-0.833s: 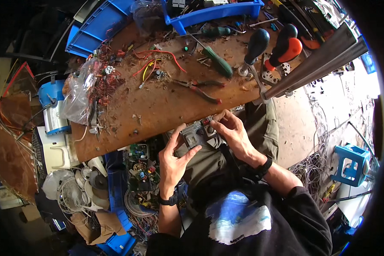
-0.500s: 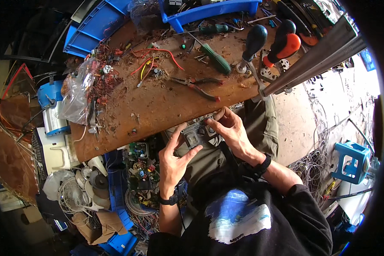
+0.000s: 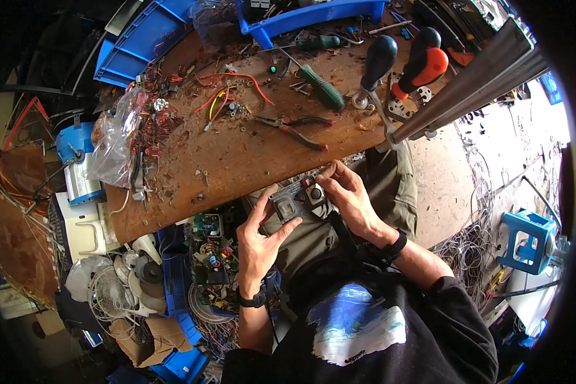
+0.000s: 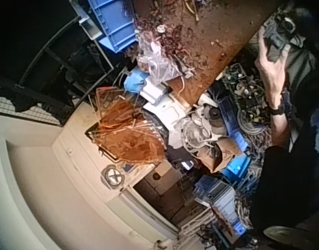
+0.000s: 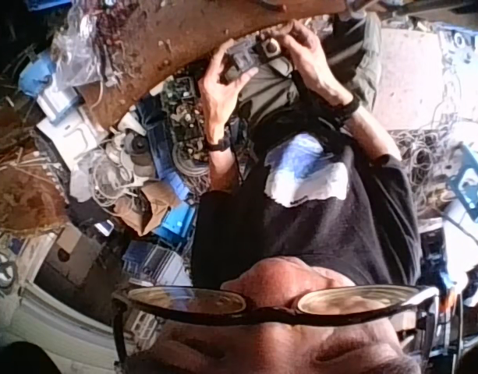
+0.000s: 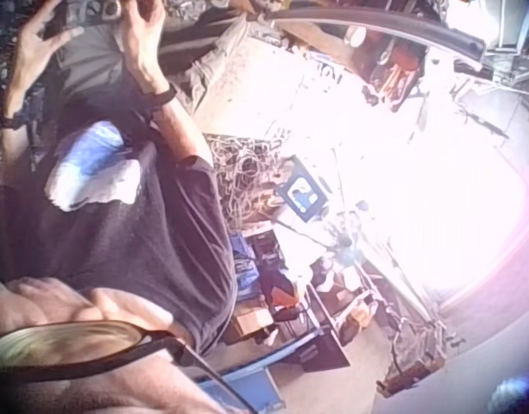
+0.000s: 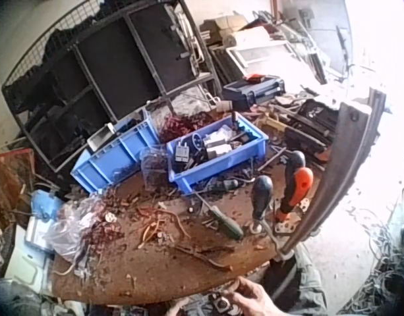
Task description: The person holds a small black electronic component with wires, manipulating it with both hands. They use a screwdriver to adjust internal parts of the device while seated at a cluttered workbench filled with tools and electronic scraps.
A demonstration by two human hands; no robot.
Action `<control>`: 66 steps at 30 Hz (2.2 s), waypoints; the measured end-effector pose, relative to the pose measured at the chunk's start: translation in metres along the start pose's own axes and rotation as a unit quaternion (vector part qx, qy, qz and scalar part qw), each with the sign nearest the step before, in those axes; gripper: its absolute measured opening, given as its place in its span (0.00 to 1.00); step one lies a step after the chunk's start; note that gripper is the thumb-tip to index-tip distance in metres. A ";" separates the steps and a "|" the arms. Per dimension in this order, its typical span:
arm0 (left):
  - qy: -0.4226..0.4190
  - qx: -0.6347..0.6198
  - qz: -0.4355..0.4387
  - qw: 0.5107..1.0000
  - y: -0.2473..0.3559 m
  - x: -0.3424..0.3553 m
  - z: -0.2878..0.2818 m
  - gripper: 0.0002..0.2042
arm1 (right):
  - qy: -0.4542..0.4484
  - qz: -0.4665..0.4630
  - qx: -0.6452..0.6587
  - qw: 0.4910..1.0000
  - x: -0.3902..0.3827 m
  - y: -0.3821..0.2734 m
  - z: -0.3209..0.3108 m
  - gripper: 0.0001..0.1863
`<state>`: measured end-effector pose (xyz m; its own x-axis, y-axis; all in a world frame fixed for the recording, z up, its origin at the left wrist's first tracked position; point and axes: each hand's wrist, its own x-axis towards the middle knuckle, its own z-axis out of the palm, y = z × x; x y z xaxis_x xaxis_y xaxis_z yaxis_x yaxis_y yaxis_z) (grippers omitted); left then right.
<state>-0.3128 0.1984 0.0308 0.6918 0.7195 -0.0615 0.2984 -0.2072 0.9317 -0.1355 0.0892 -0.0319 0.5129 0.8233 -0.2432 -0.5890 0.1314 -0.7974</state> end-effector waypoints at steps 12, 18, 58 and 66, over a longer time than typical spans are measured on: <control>-0.029 0.038 0.002 0.999 0.002 0.001 -0.001 0.36 | 0.000 0.016 0.002 1.000 0.000 0.000 -0.003 0.10; -0.029 0.036 -0.001 0.999 0.001 0.002 -0.001 0.36 | 0.003 0.003 -0.005 1.000 0.000 -0.001 0.002 0.09; -0.007 0.040 0.008 0.999 0.007 0.002 0.001 0.35 | 0.028 0.039 0.022 0.999 -0.002 -0.007 0.001 0.08; -0.009 0.007 -0.008 1.000 0.002 0.002 -0.003 0.36 | -0.016 0.027 0.038 0.999 -0.003 0.000 -0.009 0.06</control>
<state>-0.3131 0.2017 0.0334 0.6988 0.7104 -0.0838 0.3191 -0.2048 0.9253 -0.1312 0.0821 -0.0360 0.4592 0.8475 -0.2664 -0.6624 0.1268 -0.7384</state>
